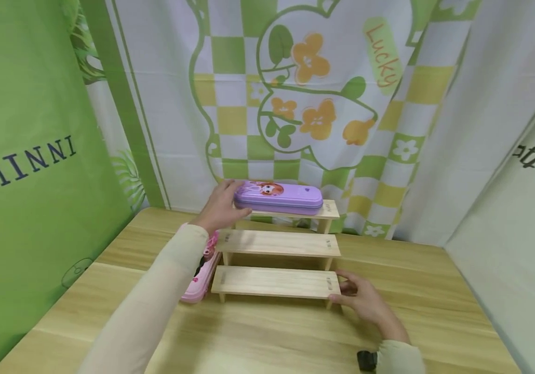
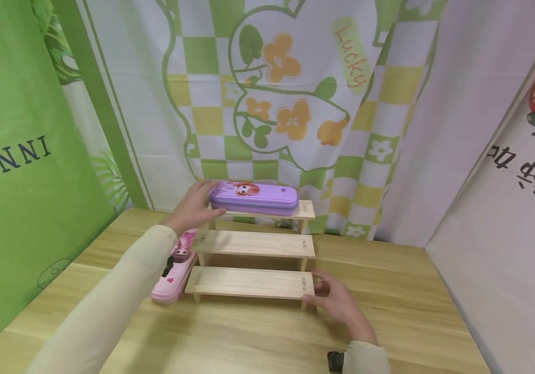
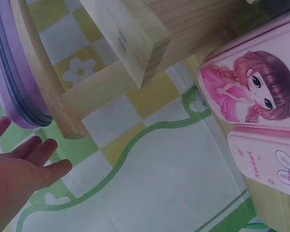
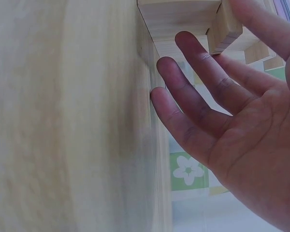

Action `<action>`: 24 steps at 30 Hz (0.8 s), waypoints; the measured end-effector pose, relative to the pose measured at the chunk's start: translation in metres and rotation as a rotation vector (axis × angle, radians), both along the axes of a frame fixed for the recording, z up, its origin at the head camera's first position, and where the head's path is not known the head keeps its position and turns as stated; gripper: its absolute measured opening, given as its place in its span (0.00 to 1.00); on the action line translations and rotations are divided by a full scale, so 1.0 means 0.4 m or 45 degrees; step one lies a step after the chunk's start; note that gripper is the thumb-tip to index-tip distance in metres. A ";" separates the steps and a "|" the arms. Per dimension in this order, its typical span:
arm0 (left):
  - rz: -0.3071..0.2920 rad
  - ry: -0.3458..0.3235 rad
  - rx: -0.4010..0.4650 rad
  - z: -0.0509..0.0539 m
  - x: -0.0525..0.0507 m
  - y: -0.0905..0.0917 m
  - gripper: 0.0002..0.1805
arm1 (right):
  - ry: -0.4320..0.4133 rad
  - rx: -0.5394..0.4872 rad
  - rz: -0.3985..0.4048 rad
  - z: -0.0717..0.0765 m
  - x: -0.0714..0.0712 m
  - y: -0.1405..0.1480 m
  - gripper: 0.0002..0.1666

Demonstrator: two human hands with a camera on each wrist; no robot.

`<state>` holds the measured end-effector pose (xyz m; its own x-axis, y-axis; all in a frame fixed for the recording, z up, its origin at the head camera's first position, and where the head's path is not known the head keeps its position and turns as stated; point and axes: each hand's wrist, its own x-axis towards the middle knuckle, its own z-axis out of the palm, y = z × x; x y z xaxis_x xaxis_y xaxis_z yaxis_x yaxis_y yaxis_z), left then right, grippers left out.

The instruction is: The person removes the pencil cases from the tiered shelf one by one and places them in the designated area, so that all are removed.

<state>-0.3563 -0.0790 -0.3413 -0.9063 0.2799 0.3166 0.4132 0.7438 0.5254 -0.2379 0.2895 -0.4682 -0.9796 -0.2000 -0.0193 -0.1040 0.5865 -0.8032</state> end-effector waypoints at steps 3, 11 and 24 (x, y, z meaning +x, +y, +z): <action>-0.022 -0.029 -0.019 0.005 -0.029 0.009 0.44 | 0.007 -0.001 -0.007 0.002 0.000 -0.003 0.44; -0.082 -0.013 -0.050 0.015 -0.062 0.024 0.41 | -0.020 -0.013 0.006 -0.003 0.004 -0.006 0.45; -0.152 -0.063 -0.082 0.033 -0.083 0.026 0.40 | -0.022 -0.023 -0.017 -0.004 0.000 0.002 0.45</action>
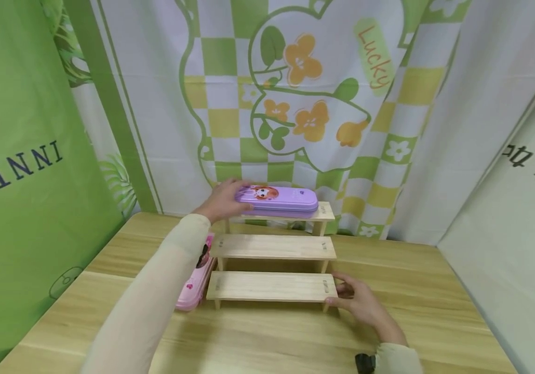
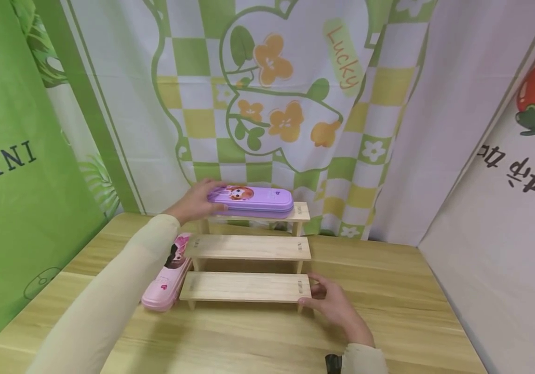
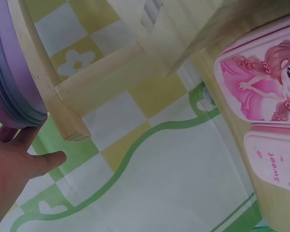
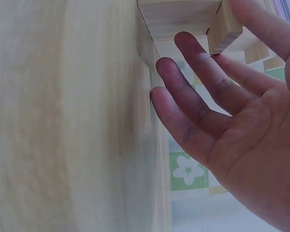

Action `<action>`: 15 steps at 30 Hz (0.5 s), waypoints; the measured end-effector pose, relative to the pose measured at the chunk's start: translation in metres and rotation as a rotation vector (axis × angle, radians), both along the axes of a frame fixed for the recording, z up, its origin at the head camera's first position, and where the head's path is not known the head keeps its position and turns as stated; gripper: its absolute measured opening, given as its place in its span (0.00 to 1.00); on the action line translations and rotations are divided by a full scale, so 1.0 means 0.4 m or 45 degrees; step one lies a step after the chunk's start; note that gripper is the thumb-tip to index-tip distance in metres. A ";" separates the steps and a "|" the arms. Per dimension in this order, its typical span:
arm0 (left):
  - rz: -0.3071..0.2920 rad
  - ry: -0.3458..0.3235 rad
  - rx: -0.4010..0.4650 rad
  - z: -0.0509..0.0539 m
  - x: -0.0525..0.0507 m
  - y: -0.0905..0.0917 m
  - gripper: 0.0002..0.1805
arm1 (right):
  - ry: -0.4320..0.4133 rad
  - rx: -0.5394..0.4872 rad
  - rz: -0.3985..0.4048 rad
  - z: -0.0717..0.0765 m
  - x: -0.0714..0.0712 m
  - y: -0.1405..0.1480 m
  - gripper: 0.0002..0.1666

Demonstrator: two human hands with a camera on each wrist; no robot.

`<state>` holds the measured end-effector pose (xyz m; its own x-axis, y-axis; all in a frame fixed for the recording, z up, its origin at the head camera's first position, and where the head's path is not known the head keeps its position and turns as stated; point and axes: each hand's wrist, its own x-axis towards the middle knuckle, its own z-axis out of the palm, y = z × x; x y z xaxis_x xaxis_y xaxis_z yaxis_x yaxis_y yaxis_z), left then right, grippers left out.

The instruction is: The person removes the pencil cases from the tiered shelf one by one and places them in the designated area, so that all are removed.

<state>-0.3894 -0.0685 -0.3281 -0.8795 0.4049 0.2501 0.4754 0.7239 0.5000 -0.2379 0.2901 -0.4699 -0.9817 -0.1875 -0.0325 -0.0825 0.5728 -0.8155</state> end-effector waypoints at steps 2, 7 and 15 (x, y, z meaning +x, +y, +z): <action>-0.008 0.013 0.011 0.000 0.004 -0.005 0.40 | 0.002 -0.007 0.010 0.000 0.001 -0.001 0.45; -0.015 0.088 0.027 -0.001 0.024 -0.011 0.38 | -0.010 -0.011 0.013 0.002 0.001 -0.003 0.46; -0.019 0.205 0.027 -0.007 0.060 -0.029 0.35 | -0.020 0.007 0.003 0.002 0.000 -0.002 0.47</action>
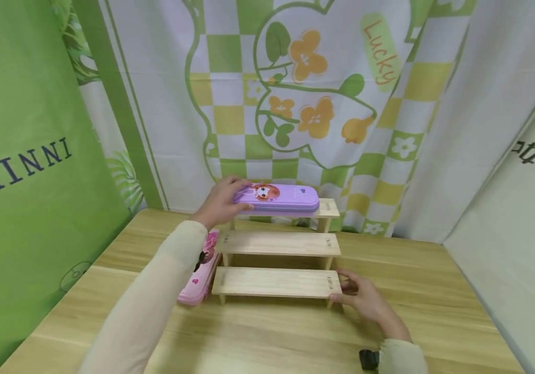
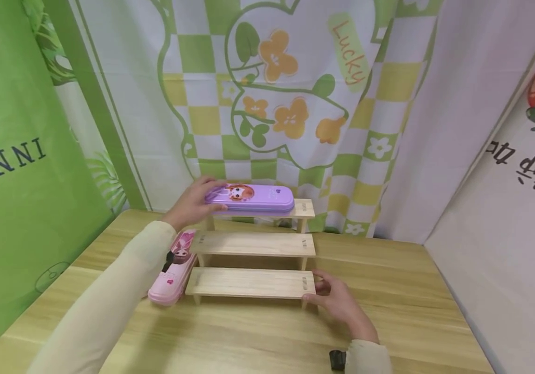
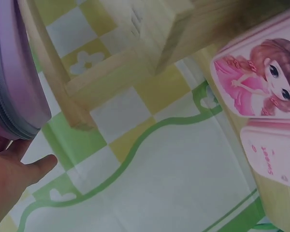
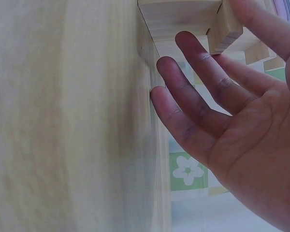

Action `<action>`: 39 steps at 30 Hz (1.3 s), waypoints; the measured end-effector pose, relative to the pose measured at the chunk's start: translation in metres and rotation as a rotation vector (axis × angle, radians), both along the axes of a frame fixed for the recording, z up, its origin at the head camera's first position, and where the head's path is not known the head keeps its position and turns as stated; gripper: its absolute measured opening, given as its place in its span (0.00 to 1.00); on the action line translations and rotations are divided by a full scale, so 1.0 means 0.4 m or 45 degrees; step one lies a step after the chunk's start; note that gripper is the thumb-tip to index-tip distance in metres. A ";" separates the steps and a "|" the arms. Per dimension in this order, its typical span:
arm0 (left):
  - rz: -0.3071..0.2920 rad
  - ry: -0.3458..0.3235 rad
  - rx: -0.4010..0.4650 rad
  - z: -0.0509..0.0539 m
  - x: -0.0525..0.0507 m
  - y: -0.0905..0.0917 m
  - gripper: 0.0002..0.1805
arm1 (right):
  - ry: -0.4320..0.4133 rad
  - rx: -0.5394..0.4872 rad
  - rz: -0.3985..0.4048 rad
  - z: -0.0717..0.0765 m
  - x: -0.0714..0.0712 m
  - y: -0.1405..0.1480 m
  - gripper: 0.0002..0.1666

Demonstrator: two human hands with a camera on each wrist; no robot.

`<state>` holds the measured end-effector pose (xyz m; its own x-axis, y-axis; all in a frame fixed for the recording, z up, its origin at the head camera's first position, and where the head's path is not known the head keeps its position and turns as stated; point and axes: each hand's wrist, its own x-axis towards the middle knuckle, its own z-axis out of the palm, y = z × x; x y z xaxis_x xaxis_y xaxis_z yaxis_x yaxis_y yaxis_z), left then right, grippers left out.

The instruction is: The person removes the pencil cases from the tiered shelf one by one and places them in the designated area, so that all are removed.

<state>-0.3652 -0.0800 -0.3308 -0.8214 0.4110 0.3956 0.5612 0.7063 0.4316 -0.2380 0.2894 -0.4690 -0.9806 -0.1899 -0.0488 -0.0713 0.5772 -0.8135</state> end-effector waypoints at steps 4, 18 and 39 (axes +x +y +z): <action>0.006 0.047 0.011 0.005 0.027 -0.026 0.35 | 0.010 0.011 0.010 0.006 -0.005 0.003 0.46; 0.076 0.284 0.154 -0.020 0.170 -0.186 0.33 | 0.040 0.043 0.017 0.009 -0.008 0.016 0.46; 0.546 0.371 0.287 -0.175 0.502 -0.476 0.34 | 0.008 0.019 0.053 0.008 -0.002 -0.002 0.47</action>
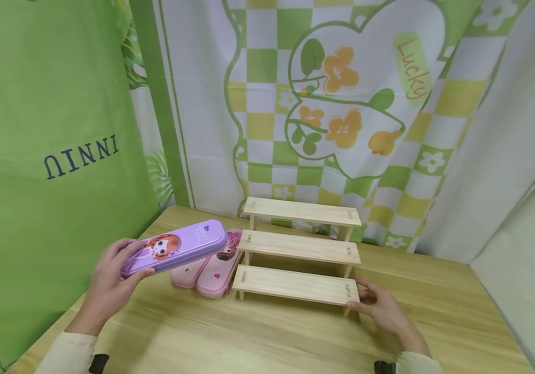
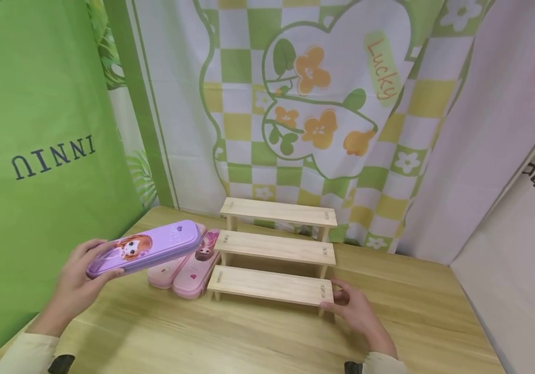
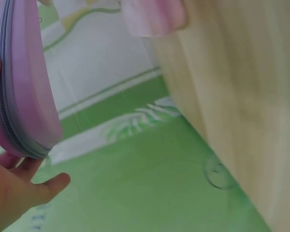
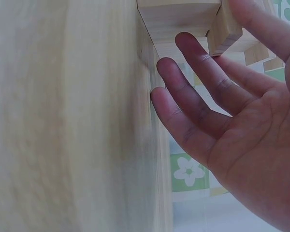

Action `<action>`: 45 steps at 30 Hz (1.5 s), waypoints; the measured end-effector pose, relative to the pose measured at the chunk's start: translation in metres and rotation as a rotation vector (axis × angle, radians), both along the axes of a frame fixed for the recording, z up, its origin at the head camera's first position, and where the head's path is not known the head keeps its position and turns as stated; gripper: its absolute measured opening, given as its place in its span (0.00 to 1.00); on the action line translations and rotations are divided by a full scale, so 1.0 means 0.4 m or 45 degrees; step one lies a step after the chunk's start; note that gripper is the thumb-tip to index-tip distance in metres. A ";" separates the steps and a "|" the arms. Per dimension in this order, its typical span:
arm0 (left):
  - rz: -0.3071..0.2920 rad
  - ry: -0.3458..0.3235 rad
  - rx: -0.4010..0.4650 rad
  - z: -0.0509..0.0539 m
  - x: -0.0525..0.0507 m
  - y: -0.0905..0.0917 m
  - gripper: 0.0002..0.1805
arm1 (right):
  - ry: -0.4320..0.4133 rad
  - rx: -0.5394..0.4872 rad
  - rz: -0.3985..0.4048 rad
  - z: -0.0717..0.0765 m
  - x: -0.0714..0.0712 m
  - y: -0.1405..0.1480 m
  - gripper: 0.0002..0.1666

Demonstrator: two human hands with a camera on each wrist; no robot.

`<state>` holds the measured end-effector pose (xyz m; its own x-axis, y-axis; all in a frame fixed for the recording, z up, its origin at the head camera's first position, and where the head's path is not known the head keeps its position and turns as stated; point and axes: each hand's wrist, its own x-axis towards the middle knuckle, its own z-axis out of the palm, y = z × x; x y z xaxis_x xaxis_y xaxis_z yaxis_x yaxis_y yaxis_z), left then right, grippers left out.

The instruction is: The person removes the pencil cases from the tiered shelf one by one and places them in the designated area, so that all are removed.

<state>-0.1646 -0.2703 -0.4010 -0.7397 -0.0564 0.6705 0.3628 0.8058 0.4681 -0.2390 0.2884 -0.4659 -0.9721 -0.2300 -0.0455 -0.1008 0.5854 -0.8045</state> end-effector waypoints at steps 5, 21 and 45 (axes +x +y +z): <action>0.149 -0.130 0.030 -0.042 0.044 -0.047 0.33 | -0.009 -0.009 -0.002 -0.004 0.004 0.000 0.47; 0.542 -0.598 0.103 -0.091 -0.001 -0.096 0.35 | 0.002 0.009 -0.009 0.000 -0.002 -0.001 0.47; 0.547 -0.922 -0.027 -0.128 -0.183 -0.029 0.37 | -0.021 -0.010 -0.023 -0.005 -0.002 0.004 0.47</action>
<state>-0.2379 -0.2818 -0.4521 -0.9047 -0.4239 0.0427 -0.3613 0.8166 0.4502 -0.2399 0.2900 -0.4679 -0.9752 -0.2130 -0.0595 -0.0774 0.5808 -0.8104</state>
